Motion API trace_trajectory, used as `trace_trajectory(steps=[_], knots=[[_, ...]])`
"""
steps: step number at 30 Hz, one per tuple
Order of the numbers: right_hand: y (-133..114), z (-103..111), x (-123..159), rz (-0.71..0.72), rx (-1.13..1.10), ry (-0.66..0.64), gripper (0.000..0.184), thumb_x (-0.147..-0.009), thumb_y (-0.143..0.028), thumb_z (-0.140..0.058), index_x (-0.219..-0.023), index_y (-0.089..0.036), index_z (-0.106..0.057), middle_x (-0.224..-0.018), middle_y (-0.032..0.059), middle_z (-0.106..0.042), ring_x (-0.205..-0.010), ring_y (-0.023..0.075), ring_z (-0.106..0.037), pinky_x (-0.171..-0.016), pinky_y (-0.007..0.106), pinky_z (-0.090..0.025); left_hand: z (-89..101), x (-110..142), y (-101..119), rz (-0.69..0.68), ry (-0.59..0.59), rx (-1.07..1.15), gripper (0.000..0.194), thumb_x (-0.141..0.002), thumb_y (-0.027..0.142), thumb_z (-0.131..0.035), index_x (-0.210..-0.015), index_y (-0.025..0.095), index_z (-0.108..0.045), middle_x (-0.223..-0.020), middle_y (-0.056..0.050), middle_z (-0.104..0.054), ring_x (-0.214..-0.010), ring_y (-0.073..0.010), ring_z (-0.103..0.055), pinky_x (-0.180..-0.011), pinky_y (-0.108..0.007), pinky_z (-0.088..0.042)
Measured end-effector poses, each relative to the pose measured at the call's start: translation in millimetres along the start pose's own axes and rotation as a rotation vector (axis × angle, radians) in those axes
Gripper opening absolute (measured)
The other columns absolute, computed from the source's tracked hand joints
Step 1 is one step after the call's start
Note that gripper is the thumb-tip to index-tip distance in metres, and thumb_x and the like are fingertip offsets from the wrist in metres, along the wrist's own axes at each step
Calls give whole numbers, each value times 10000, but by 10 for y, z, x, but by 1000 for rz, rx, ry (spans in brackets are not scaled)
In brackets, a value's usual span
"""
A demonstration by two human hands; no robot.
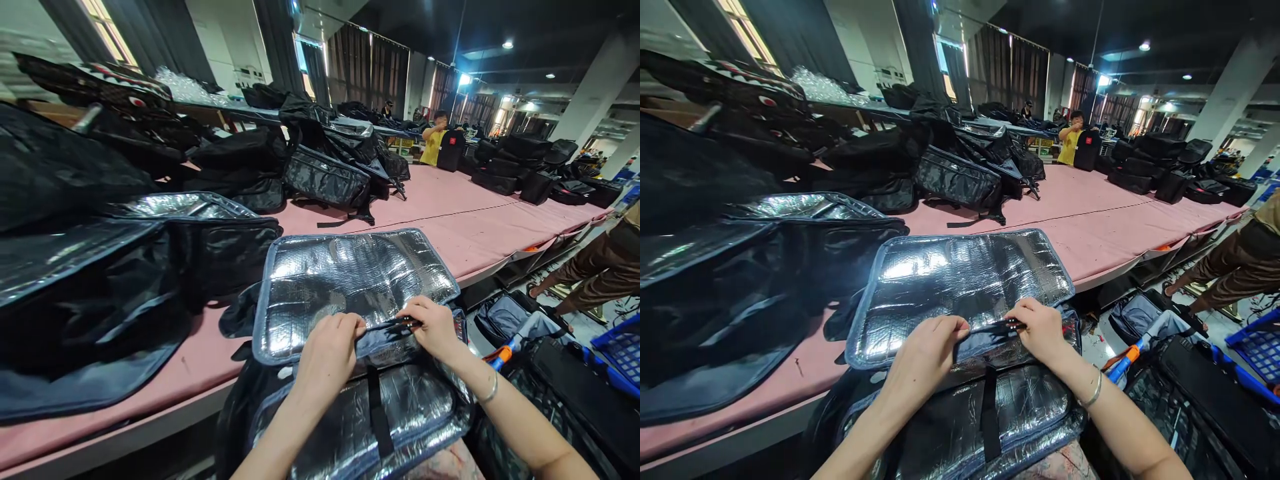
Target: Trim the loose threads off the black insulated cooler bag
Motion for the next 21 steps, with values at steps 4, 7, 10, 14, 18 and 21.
trace_trajectory(steps=[4, 7, 10, 14, 18, 21], knots=[[55, -120, -219, -63, 64, -131, 209, -745, -101, -560, -814, -244, -696, -812, -7, -667, -761, 141, -603, -638, 216, -394, 3, -23, -72, 77, -88, 57, 213, -858, 179, -360, -747, 170, -541, -722, -41, -593, -704, -178, -544, -645, -303, -408], [62, -171, -293, -111, 119, -187, 110, -771, -188, -592, -747, -239, -686, -766, -5, -669, -739, 158, -605, -592, 228, -376, 71, -3, -84, 46, -45, 89, 204, -868, 213, -379, -769, 171, -551, -749, -37, -601, -727, -173, -546, -662, -301, -418], [-10, -171, -262, -49, 112, -145, 108, -767, -166, -588, -732, -226, -670, -738, -7, -656, -711, 151, -599, -581, 229, -371, 154, 77, -44, -56, 22, 94, 173, -870, 245, -421, -856, 185, -583, -804, -32, -602, -762, -157, -547, -669, -279, -433], [-164, -85, -31, 185, 15, 74, 266, -732, -29, -482, -829, -196, -664, -793, 15, -635, -728, 121, -589, -606, 203, -402, 297, 265, 142, -256, 159, -70, 224, -877, 149, -386, -896, 194, -605, -789, -27, -586, -701, -127, -501, -594, -236, -397], [-347, -16, 288, 469, 82, 242, 248, -806, -64, -444, -880, -166, -658, -805, 49, -636, -689, 124, -575, -599, 213, -421, 349, 453, 384, -434, 264, -195, 209, -868, 118, -406, -840, 155, -610, -692, -20, -566, -624, -121, -443, -549, -235, -349], [-433, 31, 421, 565, 164, 306, 246, -844, -75, -426, -893, -164, -650, -802, 53, -649, -667, 126, -572, -581, 222, -417, 343, 501, 451, -433, 284, -190, 221, -875, 135, -395, -836, 150, -612, -680, -23, -558, -617, -119, -452, -553, -232, -359]])
Point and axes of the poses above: each hand's wrist, its own x-axis away from the middle knuckle, its own z-axis out of the back of the hand, y = z × x, the point moved 10 cm from there along -x, towards the middle knuckle
